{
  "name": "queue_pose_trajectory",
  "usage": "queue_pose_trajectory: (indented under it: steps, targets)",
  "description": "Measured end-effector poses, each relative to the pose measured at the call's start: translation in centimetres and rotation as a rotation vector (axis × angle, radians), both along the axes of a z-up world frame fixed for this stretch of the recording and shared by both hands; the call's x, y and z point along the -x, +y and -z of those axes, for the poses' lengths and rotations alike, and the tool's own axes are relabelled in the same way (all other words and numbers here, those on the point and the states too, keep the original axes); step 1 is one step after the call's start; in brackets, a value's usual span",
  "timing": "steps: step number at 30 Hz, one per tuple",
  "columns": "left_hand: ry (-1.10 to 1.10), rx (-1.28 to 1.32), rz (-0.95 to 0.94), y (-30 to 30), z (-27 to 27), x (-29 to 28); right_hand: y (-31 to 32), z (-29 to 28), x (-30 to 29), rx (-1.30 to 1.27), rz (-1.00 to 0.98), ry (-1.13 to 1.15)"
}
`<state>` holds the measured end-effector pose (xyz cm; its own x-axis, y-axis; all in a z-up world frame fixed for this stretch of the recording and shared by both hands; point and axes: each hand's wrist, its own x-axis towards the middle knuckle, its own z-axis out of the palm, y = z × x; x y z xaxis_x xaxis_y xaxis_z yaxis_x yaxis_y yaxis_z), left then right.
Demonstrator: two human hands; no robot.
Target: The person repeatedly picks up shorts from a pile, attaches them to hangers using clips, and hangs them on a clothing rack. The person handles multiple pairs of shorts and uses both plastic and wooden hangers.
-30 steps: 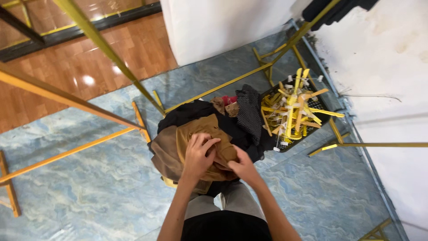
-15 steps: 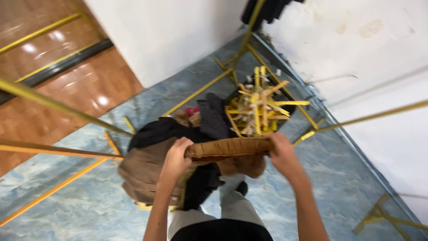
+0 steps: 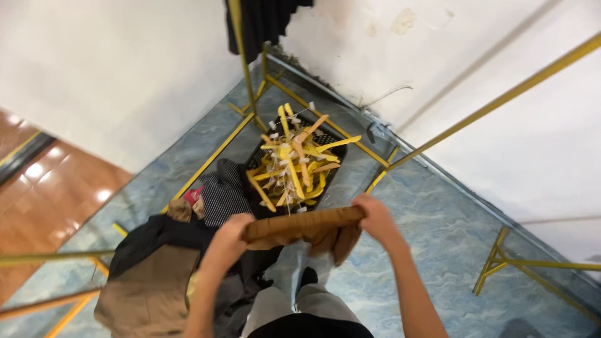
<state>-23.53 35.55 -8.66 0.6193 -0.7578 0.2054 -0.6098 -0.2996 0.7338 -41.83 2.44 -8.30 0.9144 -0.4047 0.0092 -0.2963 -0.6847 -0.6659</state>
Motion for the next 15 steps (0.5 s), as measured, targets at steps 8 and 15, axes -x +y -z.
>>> queue_pose_trajectory:
  steps: [8,15]
  targets:
    - [0.037,-0.110,0.048,-5.3,2.6,-2.7,-4.0,3.3,-2.1,-0.028,-0.010,0.014]
    - [0.406,-0.196,0.038,-10.5,2.5,-7.8,-9.3,6.1,-5.8,-0.208,0.045,0.095]
